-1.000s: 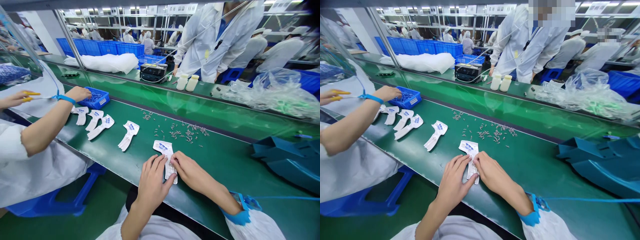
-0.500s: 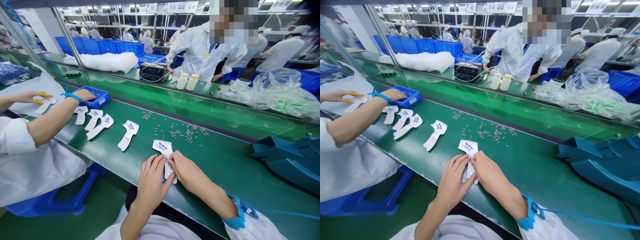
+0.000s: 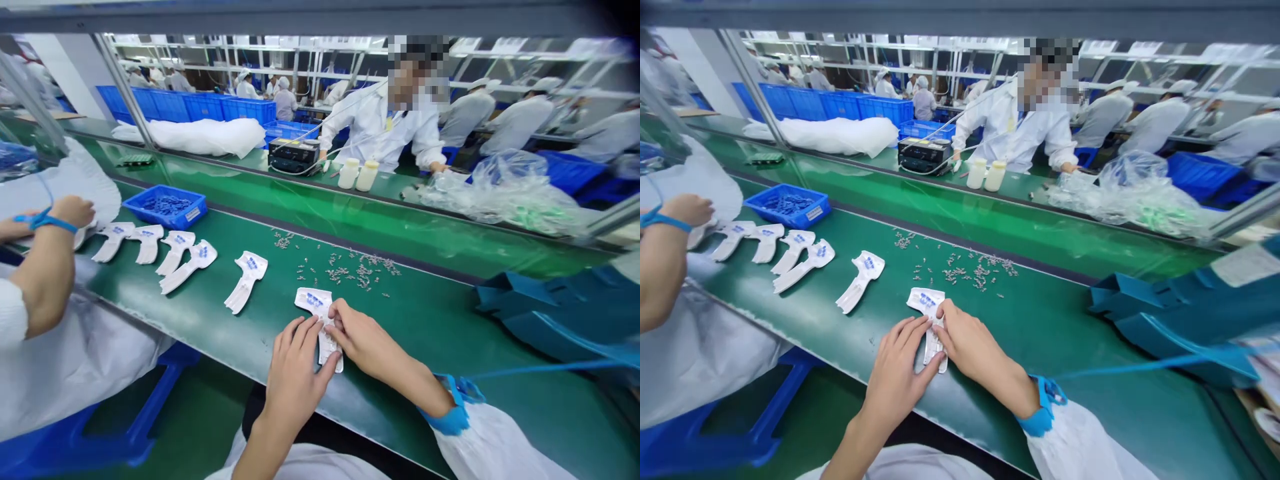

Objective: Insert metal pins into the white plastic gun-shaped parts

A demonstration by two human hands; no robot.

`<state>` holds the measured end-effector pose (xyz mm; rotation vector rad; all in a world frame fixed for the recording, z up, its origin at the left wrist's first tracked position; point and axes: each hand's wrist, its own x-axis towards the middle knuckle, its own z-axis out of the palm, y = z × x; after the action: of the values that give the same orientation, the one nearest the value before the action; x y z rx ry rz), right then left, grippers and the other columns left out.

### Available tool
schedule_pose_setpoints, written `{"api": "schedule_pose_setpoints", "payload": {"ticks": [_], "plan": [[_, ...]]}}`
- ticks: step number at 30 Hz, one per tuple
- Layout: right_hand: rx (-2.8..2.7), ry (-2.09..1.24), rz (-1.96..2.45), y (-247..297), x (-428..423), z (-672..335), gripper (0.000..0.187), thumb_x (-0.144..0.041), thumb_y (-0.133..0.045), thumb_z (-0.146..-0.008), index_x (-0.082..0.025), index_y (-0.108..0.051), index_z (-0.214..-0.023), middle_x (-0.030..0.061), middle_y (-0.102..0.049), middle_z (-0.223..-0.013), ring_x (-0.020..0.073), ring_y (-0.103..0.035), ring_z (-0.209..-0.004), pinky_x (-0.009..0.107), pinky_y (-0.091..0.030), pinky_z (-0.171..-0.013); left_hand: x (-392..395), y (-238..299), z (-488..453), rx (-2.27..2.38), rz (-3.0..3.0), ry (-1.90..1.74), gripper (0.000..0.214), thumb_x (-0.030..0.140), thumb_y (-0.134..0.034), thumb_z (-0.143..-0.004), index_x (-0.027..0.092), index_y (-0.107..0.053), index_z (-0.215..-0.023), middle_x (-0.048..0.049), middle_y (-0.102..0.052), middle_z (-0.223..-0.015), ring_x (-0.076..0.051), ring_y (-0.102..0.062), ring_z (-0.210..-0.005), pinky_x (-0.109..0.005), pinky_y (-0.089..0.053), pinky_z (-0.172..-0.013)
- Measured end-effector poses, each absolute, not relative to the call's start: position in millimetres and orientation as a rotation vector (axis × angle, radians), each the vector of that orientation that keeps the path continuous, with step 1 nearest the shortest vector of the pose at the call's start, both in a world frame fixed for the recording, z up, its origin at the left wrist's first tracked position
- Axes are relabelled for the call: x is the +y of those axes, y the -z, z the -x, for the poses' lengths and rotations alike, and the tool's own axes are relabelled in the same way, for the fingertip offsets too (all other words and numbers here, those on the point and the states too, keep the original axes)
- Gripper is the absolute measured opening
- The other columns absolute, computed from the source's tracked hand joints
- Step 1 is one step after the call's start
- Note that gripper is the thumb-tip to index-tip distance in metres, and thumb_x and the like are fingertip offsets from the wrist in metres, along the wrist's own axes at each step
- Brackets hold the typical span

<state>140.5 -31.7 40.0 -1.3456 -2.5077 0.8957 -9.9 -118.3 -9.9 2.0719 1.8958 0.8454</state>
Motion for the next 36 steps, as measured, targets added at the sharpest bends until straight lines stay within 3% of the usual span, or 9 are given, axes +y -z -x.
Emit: {"api": "schedule_pose_setpoints", "payload": {"ticks": [4, 8, 15, 20, 28, 36], "plan": [[-2.262, -0.641, 1.413, -34.8, -1.3, -183.1, 0.025, -0.034, -0.036, -0.101, -0.022, -0.057, -0.1, 0.0065, -0.067, -0.095, 0.0214, -0.064, -0.083, 0.033, -0.047, -0.074, -116.8, 15.4, 13.3, 1.915, -2.106, -0.863, 0.043, 0.037, -0.056, -0.094, 0.024, -0.049, -0.135, -0.0051, -0.06, -0.138, -0.029, -0.049, -0.13, -0.049, -0.047, -0.102], [-2.288, -0.271, 1.592, -18.3, 26.8, -230.0, 0.029, -0.034, -0.045, -0.096, -0.02, -0.063, -0.115, 0.0125, -0.064, -0.115, 0.0269, -0.064, -0.099, 0.038, -0.049, -0.084, -115.1, 16.5, 13.8, 1.931, -2.126, -0.883, 0.041, 0.039, -0.056, -0.094, 0.026, -0.052, -0.132, -0.0046, -0.062, -0.135, -0.029, -0.052, -0.127, -0.048, -0.048, -0.099], [-2.4, -0.244, 1.63, -5.9, 31.3, -234.2, 0.028, -0.026, -0.044, -0.095, -0.018, -0.07, -0.1, 0.0104, -0.069, -0.096, 0.0239, -0.065, -0.086, 0.034, -0.048, -0.074, -115.2, 11.5, 13.2, 1.946, -2.123, -0.84, 0.041, 0.037, -0.056, -0.094, 0.025, -0.052, -0.133, -0.0054, -0.061, -0.136, -0.029, -0.051, -0.127, -0.049, -0.048, -0.1], [-2.348, -0.567, 1.577, -30.3, 10.8, -222.9, 0.03, -0.03, -0.044, -0.095, -0.019, -0.071, -0.1, 0.0102, -0.073, -0.1, 0.0267, -0.067, -0.089, 0.038, -0.049, -0.078, -116.2, 8.9, 12.0, 1.92, -2.13, -0.836, 0.042, 0.036, -0.058, -0.093, 0.025, -0.052, -0.133, -0.0069, -0.061, -0.136, -0.029, -0.051, -0.128, -0.048, -0.048, -0.1], [-2.186, -1.162, 1.342, -45.0, -35.6, -169.0, 0.02, -0.03, -0.05, -0.091, -0.021, -0.066, -0.084, 0.0005, -0.068, -0.074, 0.0161, -0.059, -0.067, 0.027, -0.045, -0.062, -115.9, 5.8, 11.0, 1.903, -2.113, -0.808, 0.043, 0.035, -0.058, -0.094, 0.024, -0.049, -0.134, -0.0061, -0.059, -0.138, -0.029, -0.048, -0.129, -0.048, -0.045, -0.102], [-2.165, -1.142, 1.319, -30.5, -41.3, -150.8, 0.02, -0.03, -0.048, -0.093, -0.02, -0.065, -0.088, 0.001, -0.065, -0.079, 0.016, -0.059, -0.071, 0.028, -0.043, -0.065, -117.0, 6.3, 10.6, 1.882, -2.114, -0.821, 0.044, 0.035, -0.058, -0.094, 0.022, -0.049, -0.135, -0.0069, -0.059, -0.138, -0.029, -0.048, -0.129, -0.047, -0.044, -0.103]]}}
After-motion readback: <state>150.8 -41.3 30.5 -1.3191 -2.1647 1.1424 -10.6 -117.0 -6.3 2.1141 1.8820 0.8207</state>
